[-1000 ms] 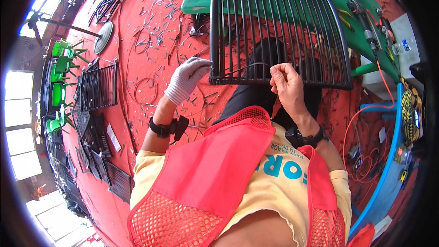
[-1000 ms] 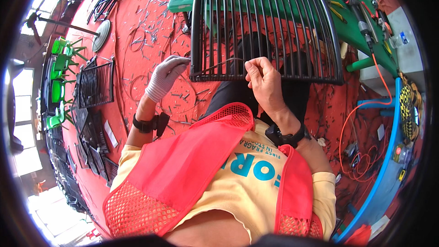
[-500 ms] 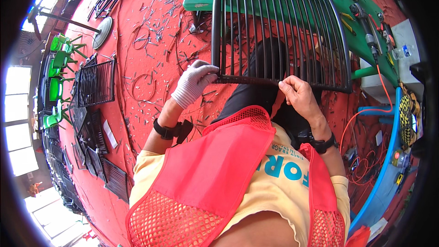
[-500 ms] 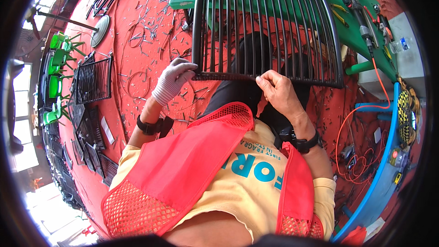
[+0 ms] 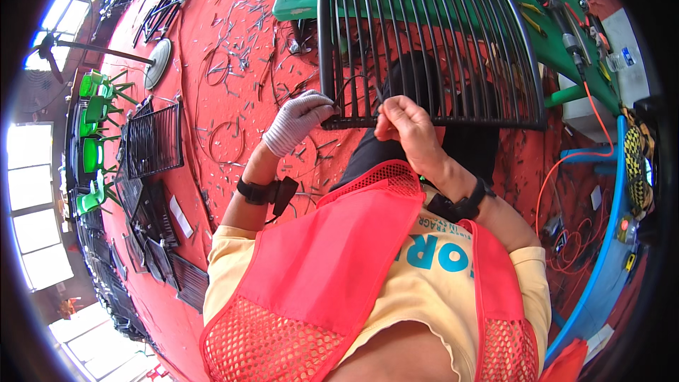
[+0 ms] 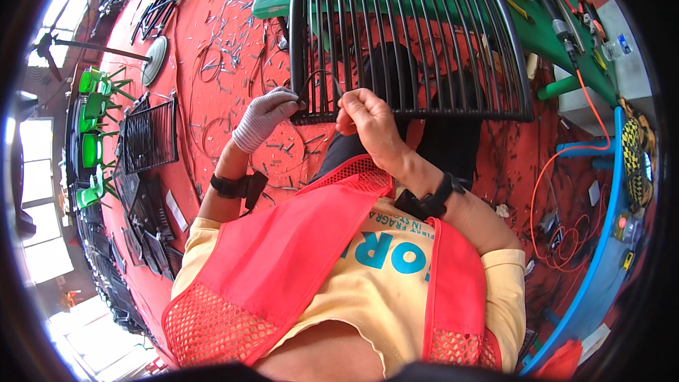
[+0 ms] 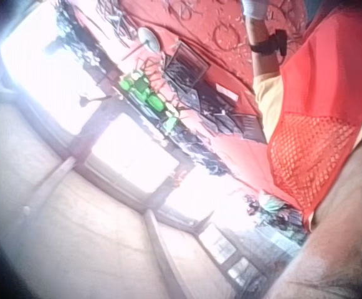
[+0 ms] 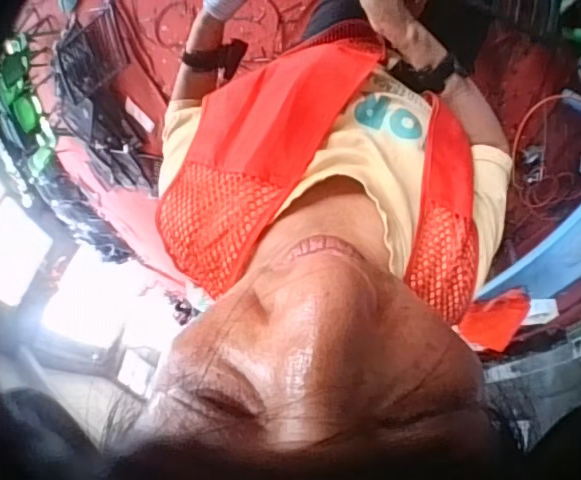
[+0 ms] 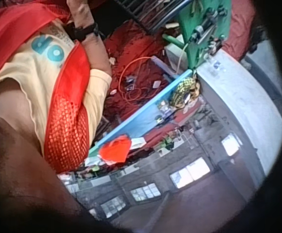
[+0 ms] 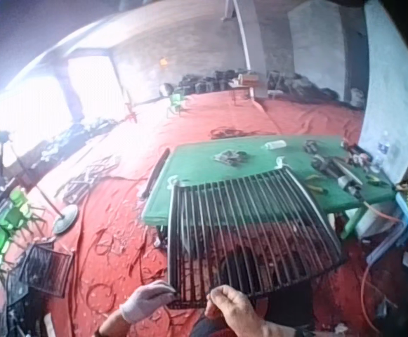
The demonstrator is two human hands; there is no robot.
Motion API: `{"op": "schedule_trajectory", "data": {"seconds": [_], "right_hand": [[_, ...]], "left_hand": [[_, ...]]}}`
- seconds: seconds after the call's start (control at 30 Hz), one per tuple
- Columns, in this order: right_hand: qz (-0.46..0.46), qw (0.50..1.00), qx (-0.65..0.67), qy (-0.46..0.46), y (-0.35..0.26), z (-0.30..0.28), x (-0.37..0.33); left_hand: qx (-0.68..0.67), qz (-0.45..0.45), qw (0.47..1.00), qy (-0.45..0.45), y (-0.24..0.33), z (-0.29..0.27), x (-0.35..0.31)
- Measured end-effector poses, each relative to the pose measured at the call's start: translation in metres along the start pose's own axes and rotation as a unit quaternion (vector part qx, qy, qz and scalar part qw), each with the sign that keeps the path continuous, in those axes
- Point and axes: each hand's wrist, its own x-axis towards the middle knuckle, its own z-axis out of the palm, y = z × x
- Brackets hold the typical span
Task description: The person sits on the floor and assembles a black metal grate by inserting and securing thin metal rods into a frame. They use a small tool to tighten or adjust the rods and repeatedly reposition the grate to access different sections.
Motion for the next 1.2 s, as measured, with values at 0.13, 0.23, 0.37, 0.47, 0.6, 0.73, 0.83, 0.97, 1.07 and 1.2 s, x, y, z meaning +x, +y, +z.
{"op": "schedule_trajectory", "data": {"seconds": [0.13, 0.23, 0.37, 0.47, 0.6, 0.73, 0.83, 0.97, 1.07, 1.2], "right_hand": [[0.096, 0.989, 0.065, -0.092, -0.006, 0.006, 0.011], [0.117, 0.959, 0.183, -0.183, -0.023, -0.001, 0.021], [0.059, 0.959, 0.225, -0.164, -0.036, -0.017, 0.027], [0.074, 0.953, 0.280, -0.089, -0.016, -0.009, 0.024], [0.098, 0.968, 0.225, -0.056, 0.015, 0.013, 0.022], [0.059, 0.994, 0.082, -0.035, 0.031, 0.030, 0.033], [0.002, 1.000, 0.000, -0.026, 0.042, 0.042, 0.038], [-0.013, 0.999, -0.049, 0.018, 0.049, 0.046, 0.042], [-0.051, 0.996, -0.069, 0.038, 0.049, 0.050, 0.045], [-0.109, 0.980, -0.154, 0.062, 0.048, 0.050, 0.049]], "left_hand": [[-0.083, -0.075, 0.994, 0.012, 0.001, -0.004, -0.005], [-0.119, -0.093, 0.988, -0.019, -0.002, -0.017, -0.006], [-0.113, -0.071, 0.990, -0.055, -0.007, -0.028, -0.001], [-0.100, -0.059, 0.992, -0.059, -0.009, -0.026, 0.001], [-0.120, -0.076, 0.990, -0.011, -0.006, -0.016, -0.003], [-0.123, -0.089, 0.988, 0.014, -0.004, -0.010, -0.004], [-0.095, -0.079, 0.992, 0.021, -0.005, -0.005, 0.000], [-0.055, -0.065, 0.995, 0.047, -0.008, 0.005, 0.003], [-0.082, -0.045, 0.993, 0.076, -0.009, 0.012, 0.000], [-0.147, -0.039, 0.984, 0.096, -0.008, 0.014, -0.003]]}}
